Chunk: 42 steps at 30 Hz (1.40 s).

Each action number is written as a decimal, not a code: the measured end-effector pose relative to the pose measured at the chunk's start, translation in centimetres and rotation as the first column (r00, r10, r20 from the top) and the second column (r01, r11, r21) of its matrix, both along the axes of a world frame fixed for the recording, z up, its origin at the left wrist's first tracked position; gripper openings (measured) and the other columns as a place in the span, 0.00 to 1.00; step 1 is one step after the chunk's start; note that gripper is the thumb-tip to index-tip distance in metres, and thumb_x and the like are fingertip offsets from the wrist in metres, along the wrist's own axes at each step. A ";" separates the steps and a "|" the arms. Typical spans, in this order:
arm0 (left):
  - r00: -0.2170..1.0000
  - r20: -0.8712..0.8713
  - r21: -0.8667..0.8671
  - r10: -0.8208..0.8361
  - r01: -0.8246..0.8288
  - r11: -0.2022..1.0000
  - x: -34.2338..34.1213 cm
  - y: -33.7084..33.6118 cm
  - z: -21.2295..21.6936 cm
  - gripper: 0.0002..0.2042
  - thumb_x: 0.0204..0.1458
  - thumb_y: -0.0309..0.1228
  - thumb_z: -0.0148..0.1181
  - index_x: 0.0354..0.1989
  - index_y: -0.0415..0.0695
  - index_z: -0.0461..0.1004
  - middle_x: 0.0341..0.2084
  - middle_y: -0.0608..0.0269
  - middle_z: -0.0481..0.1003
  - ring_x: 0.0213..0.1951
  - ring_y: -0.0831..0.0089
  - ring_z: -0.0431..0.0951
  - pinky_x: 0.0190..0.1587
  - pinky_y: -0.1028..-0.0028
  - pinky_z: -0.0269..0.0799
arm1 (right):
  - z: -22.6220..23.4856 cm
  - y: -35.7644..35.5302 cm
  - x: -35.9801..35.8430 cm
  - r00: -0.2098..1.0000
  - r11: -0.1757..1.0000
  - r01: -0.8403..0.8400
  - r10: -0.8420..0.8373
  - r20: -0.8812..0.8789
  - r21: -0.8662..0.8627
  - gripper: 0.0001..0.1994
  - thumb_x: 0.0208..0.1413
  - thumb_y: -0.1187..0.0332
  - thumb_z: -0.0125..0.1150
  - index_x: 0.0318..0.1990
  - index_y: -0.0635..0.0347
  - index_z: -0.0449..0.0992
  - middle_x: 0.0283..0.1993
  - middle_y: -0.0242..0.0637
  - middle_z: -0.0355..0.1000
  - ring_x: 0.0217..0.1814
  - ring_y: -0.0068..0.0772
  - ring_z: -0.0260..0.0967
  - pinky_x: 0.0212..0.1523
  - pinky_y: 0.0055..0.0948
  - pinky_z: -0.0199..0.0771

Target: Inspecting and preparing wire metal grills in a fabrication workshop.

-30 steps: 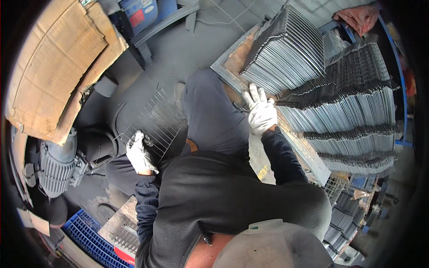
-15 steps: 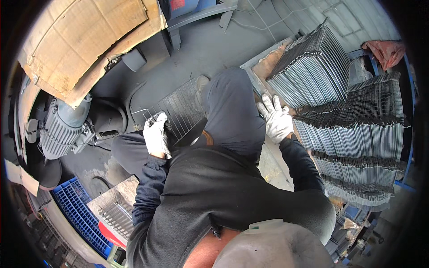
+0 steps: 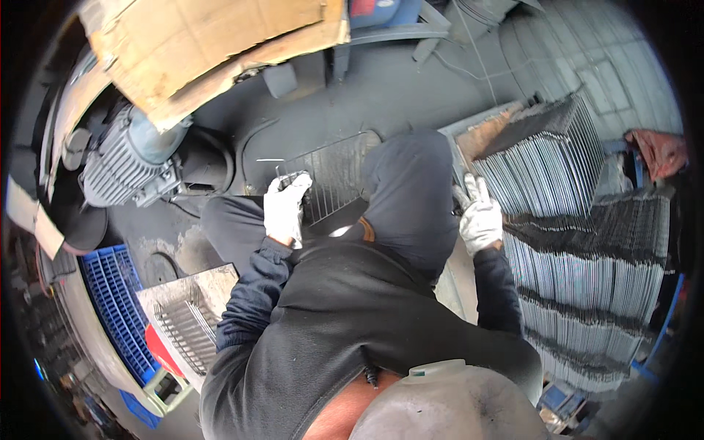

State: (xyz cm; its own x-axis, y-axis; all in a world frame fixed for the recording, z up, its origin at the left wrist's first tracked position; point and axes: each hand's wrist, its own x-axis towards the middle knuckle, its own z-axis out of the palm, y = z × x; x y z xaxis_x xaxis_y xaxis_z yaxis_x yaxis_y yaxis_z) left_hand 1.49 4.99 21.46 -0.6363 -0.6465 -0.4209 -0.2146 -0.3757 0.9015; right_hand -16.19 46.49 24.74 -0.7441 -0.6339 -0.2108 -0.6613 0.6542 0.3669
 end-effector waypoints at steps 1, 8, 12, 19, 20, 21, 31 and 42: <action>1.000 -0.008 -0.057 -0.008 0.008 0.998 0.0 -0.5 0.0 0.10 0.59 0.30 0.72 0.45 0.38 0.82 0.34 0.68 0.83 0.35 0.81 0.79 0.41 0.78 0.74 | -0.5 1.2 -1.0 0.995 0.995 -0.102 0.102 0.000 0.006 0.27 0.63 0.64 0.50 0.70 0.41 0.73 0.79 0.38 0.62 0.83 0.39 0.54 0.67 0.43 0.65; 1.000 -0.024 -0.032 0.018 -0.019 0.999 -0.3 -2.8 2.2 0.10 0.59 0.31 0.71 0.43 0.38 0.82 0.30 0.69 0.82 0.31 0.82 0.77 0.37 0.78 0.72 | 11.0 -7.8 -1.9 0.964 0.902 0.261 -0.260 0.048 -0.344 0.21 0.64 0.54 0.64 0.57 0.59 0.80 0.47 0.52 0.82 0.45 0.46 0.83 0.44 0.37 0.82; 0.996 -0.090 -0.035 0.007 -0.010 0.999 -1.0 -4.1 2.4 0.08 0.60 0.30 0.69 0.41 0.37 0.82 0.28 0.66 0.81 0.28 0.80 0.77 0.35 0.77 0.72 | 12.1 -17.5 -3.0 0.679 0.332 0.586 0.296 0.671 -0.739 0.32 0.63 0.64 0.69 0.72 0.62 0.67 0.57 0.50 0.80 0.53 0.42 0.81 0.53 0.39 0.80; 0.970 -0.237 0.043 0.062 -0.054 0.998 -4.3 -4.5 3.2 0.09 0.64 0.32 0.66 0.37 0.38 0.81 0.25 0.64 0.80 0.26 0.77 0.77 0.33 0.75 0.73 | -3.1 -34.0 -8.0 0.642 -0.029 0.719 0.411 0.647 -0.694 0.45 0.54 0.67 0.79 0.77 0.60 0.60 0.59 0.43 0.77 0.51 0.35 0.78 0.45 0.37 0.80; 0.966 -0.211 0.060 0.150 -0.140 0.988 -4.1 -5.1 2.2 0.09 0.64 0.33 0.66 0.36 0.39 0.81 0.24 0.64 0.79 0.26 0.76 0.77 0.33 0.75 0.73 | -2.6 -34.3 -7.6 0.633 -0.020 0.721 0.425 0.647 -0.692 0.45 0.54 0.67 0.79 0.77 0.60 0.60 0.59 0.43 0.77 0.51 0.35 0.78 0.45 0.37 0.80; 0.958 -0.277 0.117 0.077 -0.046 0.992 -3.6 -6.1 1.6 0.09 0.64 0.33 0.66 0.36 0.39 0.80 0.24 0.64 0.79 0.26 0.76 0.77 0.32 0.74 0.74 | -1.2 -34.1 -6.6 0.465 -0.097 0.873 0.461 0.756 -0.479 0.38 0.56 0.67 0.77 0.73 0.60 0.65 0.55 0.41 0.79 0.47 0.30 0.78 0.41 0.33 0.80; 0.984 -0.167 0.114 -0.060 0.080 0.990 -7.8 -6.3 1.3 0.08 0.58 0.26 0.70 0.44 0.38 0.81 0.31 0.65 0.82 0.32 0.76 0.80 0.37 0.75 0.76 | -3.9 -29.3 -10.6 0.288 -0.043 0.949 0.530 0.797 -0.313 0.06 0.61 0.70 0.71 0.43 0.59 0.83 0.36 0.31 0.81 0.35 0.23 0.77 0.37 0.25 0.78; 0.976 -0.182 0.219 0.116 -0.075 0.973 -4.3 -12.5 -1.3 0.04 0.59 0.27 0.66 0.36 0.40 0.80 0.26 0.63 0.79 0.25 0.72 0.77 0.32 0.70 0.76 | -4.2 -38.4 -5.7 0.341 -0.019 0.929 0.425 0.839 -0.369 0.04 0.59 0.71 0.70 0.39 0.59 0.82 0.32 0.30 0.79 0.31 0.24 0.73 0.37 0.27 0.74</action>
State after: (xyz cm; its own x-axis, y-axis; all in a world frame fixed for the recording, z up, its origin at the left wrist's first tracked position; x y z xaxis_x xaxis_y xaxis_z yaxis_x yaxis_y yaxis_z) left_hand -2.79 -7.50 20.21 -0.6581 -0.6189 -0.4288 0.0016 -0.5707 0.8212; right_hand -21.90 8.09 20.57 -0.8133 -0.4951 -0.3057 0.3308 0.0388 -0.9429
